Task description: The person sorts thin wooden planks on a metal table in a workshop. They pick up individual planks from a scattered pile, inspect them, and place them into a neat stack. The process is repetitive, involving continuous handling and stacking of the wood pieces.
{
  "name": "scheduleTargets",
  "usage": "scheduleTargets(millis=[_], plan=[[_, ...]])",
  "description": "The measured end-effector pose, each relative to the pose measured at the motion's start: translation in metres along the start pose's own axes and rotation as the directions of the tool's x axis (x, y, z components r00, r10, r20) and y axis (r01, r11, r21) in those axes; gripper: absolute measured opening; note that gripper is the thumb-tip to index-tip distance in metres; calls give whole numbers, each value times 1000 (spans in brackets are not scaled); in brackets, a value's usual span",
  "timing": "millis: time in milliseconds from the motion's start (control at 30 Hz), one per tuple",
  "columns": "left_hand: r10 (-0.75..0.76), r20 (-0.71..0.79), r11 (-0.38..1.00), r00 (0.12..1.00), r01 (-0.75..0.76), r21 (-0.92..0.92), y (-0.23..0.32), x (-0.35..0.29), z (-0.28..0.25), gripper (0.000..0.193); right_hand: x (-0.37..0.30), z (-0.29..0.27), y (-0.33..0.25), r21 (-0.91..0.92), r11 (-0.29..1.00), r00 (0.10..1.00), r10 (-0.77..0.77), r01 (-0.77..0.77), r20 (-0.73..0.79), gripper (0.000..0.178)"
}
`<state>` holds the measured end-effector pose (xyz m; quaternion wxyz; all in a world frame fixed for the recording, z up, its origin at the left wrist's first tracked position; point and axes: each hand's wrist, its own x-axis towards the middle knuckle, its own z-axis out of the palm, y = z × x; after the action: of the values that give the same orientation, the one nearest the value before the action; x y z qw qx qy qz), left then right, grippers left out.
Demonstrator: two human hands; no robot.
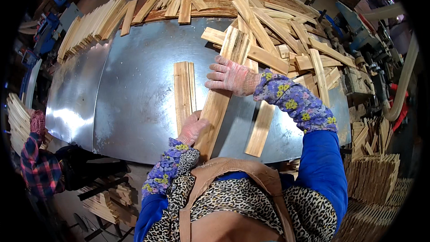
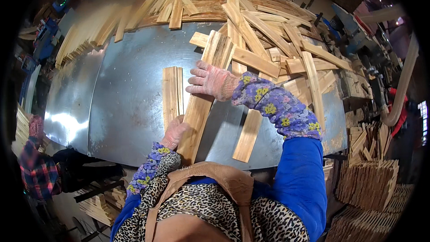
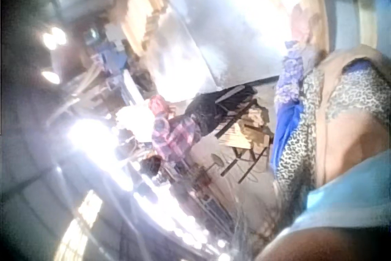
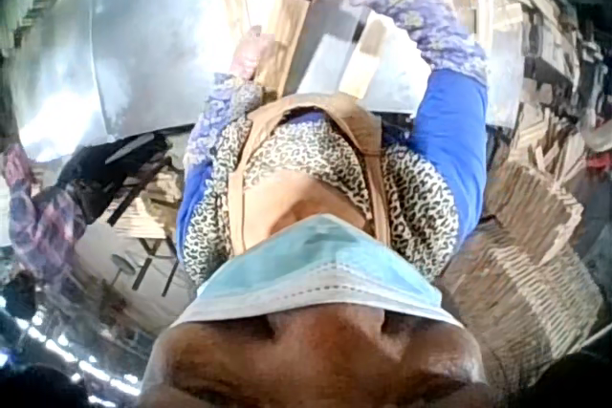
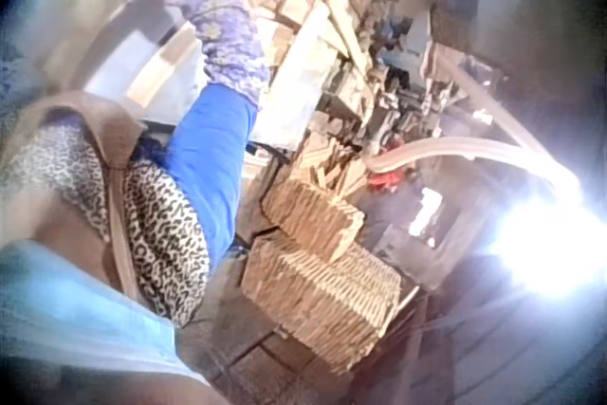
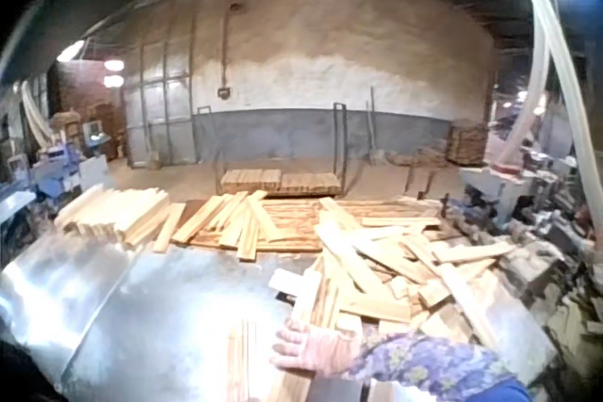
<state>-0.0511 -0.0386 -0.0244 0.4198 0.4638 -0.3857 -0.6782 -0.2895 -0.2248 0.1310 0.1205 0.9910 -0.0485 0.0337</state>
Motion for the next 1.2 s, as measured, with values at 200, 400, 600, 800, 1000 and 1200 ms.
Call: scheduleTargets(millis=[200,400,600,800,1000,1200], plan=[[-1,-78,938,997,28,346,27,-15,41,58,-50,14,-58,29,889,867,451,-456,-212,60],[94,55,992,994,-89,-93,-26,27,86,67,-100,84,-207,914,-291,146,929,-283,341,98],[-75,398,951,914,-55,305,-21,43,238,67,-181,70,-331,830,-375,-113,883,413,455,67],[-236,761,700,604,-438,564,-98,10,353,57,-361,62,-449,923,-81,-680,652,375,334,63],[-588,697,629,410,-311,713,-170,-17,367,55,-508,59,-597,839,-492,-934,128,233,334,63],[-673,597,426,437,-432,795,-156,-6,394,55,-608,199,-634,497,-798,-923,-182,340,340,55]])
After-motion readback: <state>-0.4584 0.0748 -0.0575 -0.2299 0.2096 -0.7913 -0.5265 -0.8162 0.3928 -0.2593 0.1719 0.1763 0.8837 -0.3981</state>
